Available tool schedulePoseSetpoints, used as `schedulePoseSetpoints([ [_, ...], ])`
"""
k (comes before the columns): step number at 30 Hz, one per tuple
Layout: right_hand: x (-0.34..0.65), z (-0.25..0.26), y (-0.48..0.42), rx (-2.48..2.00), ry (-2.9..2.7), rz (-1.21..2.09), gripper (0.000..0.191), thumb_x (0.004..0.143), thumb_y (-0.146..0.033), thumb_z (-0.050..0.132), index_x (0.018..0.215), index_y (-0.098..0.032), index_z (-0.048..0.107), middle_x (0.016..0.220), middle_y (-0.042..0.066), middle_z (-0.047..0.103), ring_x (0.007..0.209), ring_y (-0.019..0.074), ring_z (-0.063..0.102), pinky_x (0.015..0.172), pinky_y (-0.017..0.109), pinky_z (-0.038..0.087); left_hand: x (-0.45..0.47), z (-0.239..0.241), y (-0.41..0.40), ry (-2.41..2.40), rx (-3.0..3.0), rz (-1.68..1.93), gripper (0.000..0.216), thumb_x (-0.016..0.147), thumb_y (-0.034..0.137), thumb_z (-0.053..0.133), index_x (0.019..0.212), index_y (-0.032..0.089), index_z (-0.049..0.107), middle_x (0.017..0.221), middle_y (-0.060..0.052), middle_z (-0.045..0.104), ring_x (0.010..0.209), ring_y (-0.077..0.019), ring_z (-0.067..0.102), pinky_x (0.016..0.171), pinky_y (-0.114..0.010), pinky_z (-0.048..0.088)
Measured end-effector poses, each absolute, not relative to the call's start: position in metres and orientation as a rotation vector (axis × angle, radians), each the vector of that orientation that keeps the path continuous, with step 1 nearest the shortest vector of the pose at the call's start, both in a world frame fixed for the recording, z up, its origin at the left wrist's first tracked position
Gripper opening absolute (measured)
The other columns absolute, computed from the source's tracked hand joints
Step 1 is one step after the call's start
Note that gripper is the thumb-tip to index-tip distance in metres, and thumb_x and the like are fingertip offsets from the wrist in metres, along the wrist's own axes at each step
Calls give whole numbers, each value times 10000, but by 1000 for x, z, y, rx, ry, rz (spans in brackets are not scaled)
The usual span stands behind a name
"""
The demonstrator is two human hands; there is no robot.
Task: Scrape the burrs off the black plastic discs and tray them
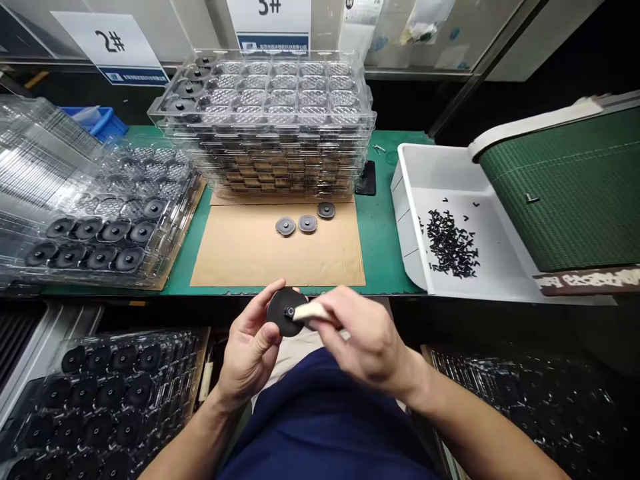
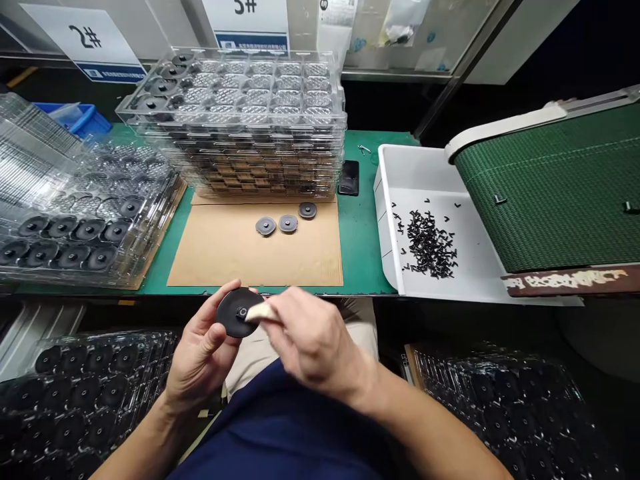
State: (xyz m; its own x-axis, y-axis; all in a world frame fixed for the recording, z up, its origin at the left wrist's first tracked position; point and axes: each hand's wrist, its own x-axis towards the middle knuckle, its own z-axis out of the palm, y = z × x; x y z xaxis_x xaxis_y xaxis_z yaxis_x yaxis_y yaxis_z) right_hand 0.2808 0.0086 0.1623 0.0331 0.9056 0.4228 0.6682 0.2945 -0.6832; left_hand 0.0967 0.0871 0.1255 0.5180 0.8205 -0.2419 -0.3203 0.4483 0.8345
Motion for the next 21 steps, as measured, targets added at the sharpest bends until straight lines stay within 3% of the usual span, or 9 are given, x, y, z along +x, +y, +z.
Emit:
schedulePoseSetpoints([
  [5,282,166,10,-1449,-1790,498,150,1054,-204,479,1038,-196,628,872,38,593,773,162,563,710,280,475,94,126,88,717,723,763,534,805,467,843,1288,262,748,1175,-114,780,1118,-304,733,1044,-418,559],
  [9,284,167,15,-1561,-1825,369,179,1059,-209,444,1073,-185,622,916,64,603,795,179,561,725,294,475,93,127,90,718,668,697,478,829,473,814,1232,219,777,1141,-111,793,1069,-270,742,986,-356,587],
  [13,284,168,14,-1594,-1884,383,176,1046,-224,456,920,-207,577,839,38,551,698,167,496,642,293,415,93,125,92,754,609,696,460,859,487,778,1228,211,779,1096,-97,801,1008,-239,747,906,-303,605],
  [16,282,168,12,-1633,-1915,356,192,1051,-231,448,904,-208,570,837,35,540,683,165,472,632,300,379,95,124,91,737,624,640,445,873,495,761,1200,195,791,1082,-106,801,909,-238,754,849,-334,626],
  [21,278,165,9,-1707,-1911,315,203,1042,-225,435,940,-182,605,854,38,552,694,166,483,636,303,381,99,126,91,763,616,708,426,887,448,764,1216,178,782,1037,-110,803,917,-223,758,892,-318,615],
])
